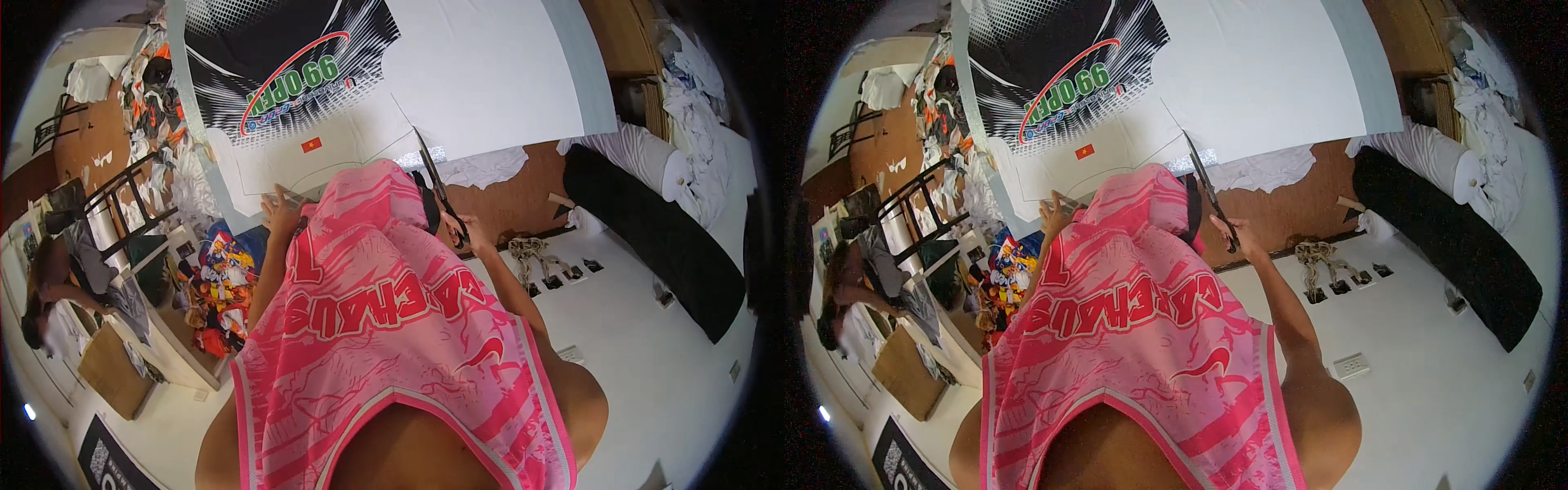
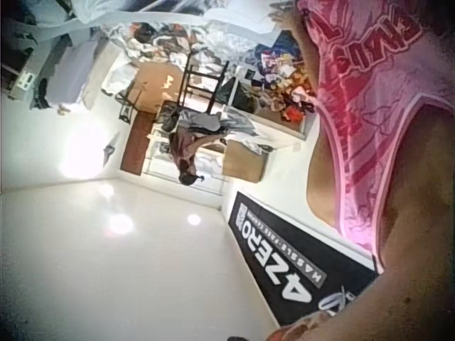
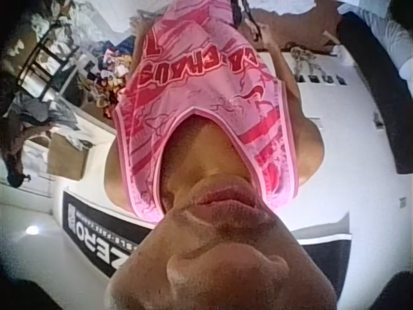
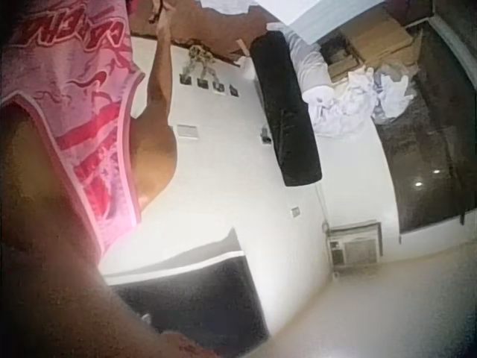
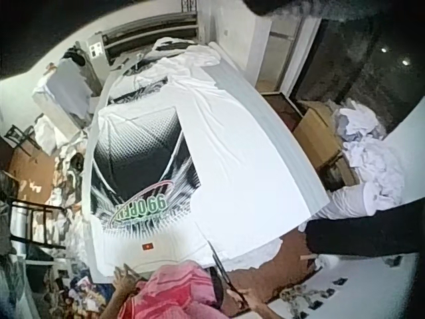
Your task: Cutting out a printed pattern from a large fabric sheet using scissors.
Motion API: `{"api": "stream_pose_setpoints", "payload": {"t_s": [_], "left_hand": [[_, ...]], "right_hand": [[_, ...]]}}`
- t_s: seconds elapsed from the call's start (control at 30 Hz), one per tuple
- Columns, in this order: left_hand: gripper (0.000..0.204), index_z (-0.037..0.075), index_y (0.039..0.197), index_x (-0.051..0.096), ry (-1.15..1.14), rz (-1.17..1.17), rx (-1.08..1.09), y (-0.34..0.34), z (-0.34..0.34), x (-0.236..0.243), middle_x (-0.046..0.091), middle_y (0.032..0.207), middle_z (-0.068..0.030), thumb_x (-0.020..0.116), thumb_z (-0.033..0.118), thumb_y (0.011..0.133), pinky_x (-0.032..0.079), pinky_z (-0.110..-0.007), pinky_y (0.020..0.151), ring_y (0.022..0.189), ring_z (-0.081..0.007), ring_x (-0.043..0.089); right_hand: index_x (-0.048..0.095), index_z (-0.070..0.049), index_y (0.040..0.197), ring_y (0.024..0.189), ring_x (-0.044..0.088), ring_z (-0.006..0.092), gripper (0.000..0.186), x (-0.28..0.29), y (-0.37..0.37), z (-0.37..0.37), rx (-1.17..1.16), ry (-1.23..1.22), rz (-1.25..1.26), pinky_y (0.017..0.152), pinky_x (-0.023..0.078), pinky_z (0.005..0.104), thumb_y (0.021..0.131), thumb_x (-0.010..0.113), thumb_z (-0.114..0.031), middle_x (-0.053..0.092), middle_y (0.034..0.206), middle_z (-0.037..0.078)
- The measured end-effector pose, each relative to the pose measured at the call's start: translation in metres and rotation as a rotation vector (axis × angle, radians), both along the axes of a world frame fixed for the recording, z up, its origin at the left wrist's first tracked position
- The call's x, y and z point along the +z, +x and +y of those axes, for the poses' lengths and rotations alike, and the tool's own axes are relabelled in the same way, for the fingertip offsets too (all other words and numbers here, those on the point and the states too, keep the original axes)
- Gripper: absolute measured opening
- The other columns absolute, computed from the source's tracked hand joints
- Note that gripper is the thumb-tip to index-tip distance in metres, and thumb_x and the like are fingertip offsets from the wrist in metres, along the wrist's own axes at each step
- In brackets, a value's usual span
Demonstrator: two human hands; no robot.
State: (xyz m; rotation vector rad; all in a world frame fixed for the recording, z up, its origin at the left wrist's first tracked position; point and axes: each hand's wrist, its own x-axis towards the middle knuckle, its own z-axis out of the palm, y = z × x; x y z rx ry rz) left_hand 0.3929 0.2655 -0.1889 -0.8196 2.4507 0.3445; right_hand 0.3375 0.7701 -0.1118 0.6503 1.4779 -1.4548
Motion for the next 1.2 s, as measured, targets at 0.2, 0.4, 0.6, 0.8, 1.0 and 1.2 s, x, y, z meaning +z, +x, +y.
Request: {"api": "stream_pose_setpoints", "payload": {"t_s": [0.2,0.4,0.6,0.8,1.0,1.2], "left_hand": [[0.106,0.029,0.16,0.012,-0.008,-0.008,0.016,0.001,0.004,0.004,0.003,0.163,-0.03,0.071,0.064,0.08,0.02,-0.077,0.106,0.149,-0.052,0.008],[0.106,0.029,0.16,0.014,0.014,-0.043,0.063,-0.007,0.009,0.012,0.003,0.162,-0.0308,0.072,0.064,0.079,0.02,-0.077,0.106,0.149,-0.052,0.008],[0.106,0.029,0.16,0.014,0.017,-0.047,0.073,-0.007,0.009,0.013,0.004,0.162,-0.0315,0.072,0.065,0.078,0.02,-0.077,0.106,0.149,-0.0519,0.008],[0.106,0.03,0.16,0.014,0.025,-0.041,0.051,-0.01,0.008,0.015,0.005,0.162,-0.0321,0.072,0.066,0.079,0.02,-0.076,0.107,0.149,-0.0522,0.008],[0.107,0.03,0.16,0.013,0.047,-0.073,0.066,-0.006,0.006,0.015,0.003,0.162,-0.0326,0.071,0.066,0.079,0.02,-0.076,0.107,0.149,-0.0526,0.008],[0.108,0.031,0.16,0.01,0.078,-0.042,0.055,-0.007,0.008,0.021,0.002,0.162,-0.0312,0.07,0.068,0.079,0.018,-0.075,0.109,0.149,-0.0512,0.005]], "right_hand": [[0.056,-0.012,0.062,0.049,0.051,0.0082,0.048,0.004,-0.023,-0.001,0.061,-0.014,0.006,0.049,0.038,0.0233,0.089,0.074,-0.048,0.053,0.056,-0.003],[0.056,-0.011,0.063,0.049,0.052,0.0085,0.049,0.002,-0.037,-0.003,0.126,0.086,0.016,0.049,0.038,0.024,0.087,0.075,-0.05,0.052,0.057,-0.002],[0.056,-0.012,0.063,0.049,0.053,0.0085,0.049,0.001,-0.055,0.004,0.169,0.029,0.006,0.047,0.038,0.0243,0.084,0.078,-0.05,0.051,0.056,-0.003],[0.056,-0.012,0.063,0.049,0.053,0.0089,0.05,-0.007,-0.076,-0.004,0.177,0.027,0.065,0.047,0.039,0.0248,0.084,0.077,-0.051,0.051,0.055,-0.003],[0.055,-0.012,0.062,0.047,0.052,0.0089,0.05,-0.003,-0.083,-0.009,0.2,0.051,0.04,0.048,0.039,0.0245,0.084,0.077,-0.051,0.05,0.055,-0.003],[0.054,-0.013,0.061,0.047,0.05,0.0082,0.051,-0.007,-0.092,-0.026,0.178,0.041,0.092,0.048,0.037,0.0244,0.085,0.076,-0.052,0.05,0.054,-0.003]]}}
